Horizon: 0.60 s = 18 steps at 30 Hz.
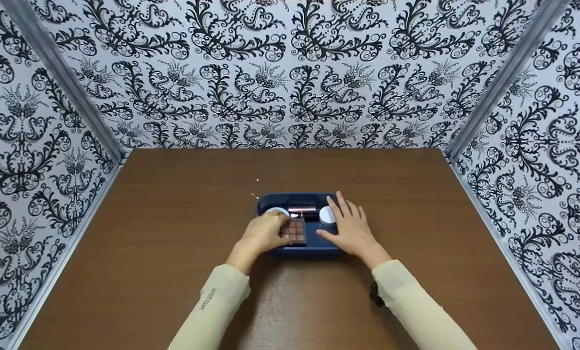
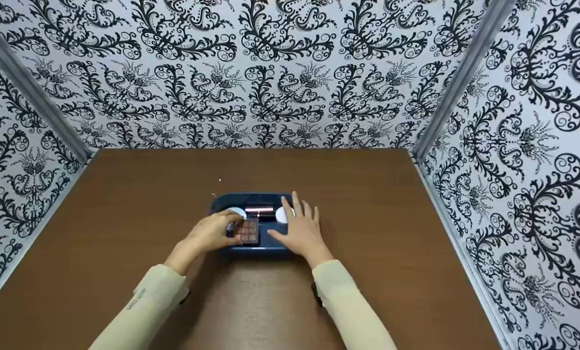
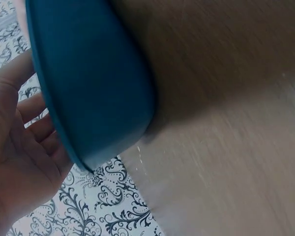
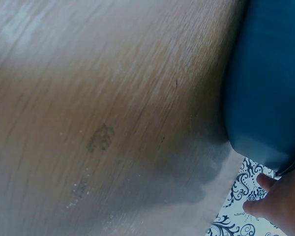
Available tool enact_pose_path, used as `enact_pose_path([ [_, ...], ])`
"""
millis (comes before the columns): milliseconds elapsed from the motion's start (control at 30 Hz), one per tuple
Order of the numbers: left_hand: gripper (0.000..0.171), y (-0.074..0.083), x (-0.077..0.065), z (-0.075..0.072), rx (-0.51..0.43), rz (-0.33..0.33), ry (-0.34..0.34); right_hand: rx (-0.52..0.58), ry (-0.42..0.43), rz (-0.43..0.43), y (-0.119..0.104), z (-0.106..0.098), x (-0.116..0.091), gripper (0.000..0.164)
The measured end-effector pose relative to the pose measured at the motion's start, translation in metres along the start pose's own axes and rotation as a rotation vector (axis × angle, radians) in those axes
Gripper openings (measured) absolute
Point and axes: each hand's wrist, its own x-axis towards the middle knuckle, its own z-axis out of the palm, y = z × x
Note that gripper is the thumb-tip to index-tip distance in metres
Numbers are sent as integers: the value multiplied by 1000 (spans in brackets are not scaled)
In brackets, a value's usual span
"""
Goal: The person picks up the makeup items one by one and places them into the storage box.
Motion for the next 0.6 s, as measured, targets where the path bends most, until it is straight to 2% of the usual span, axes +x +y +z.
enact_pose_path([
  [200,38,4,6,7,19,7,-16,-8,-5,-2,1,1,0,95],
  [400,35,9,11,12,25,7,-25,-12,-5,-5,2,2,1,95],
  [600,32,14,17,16,72,26,-39,-23,-20,1,2,2,1,96],
])
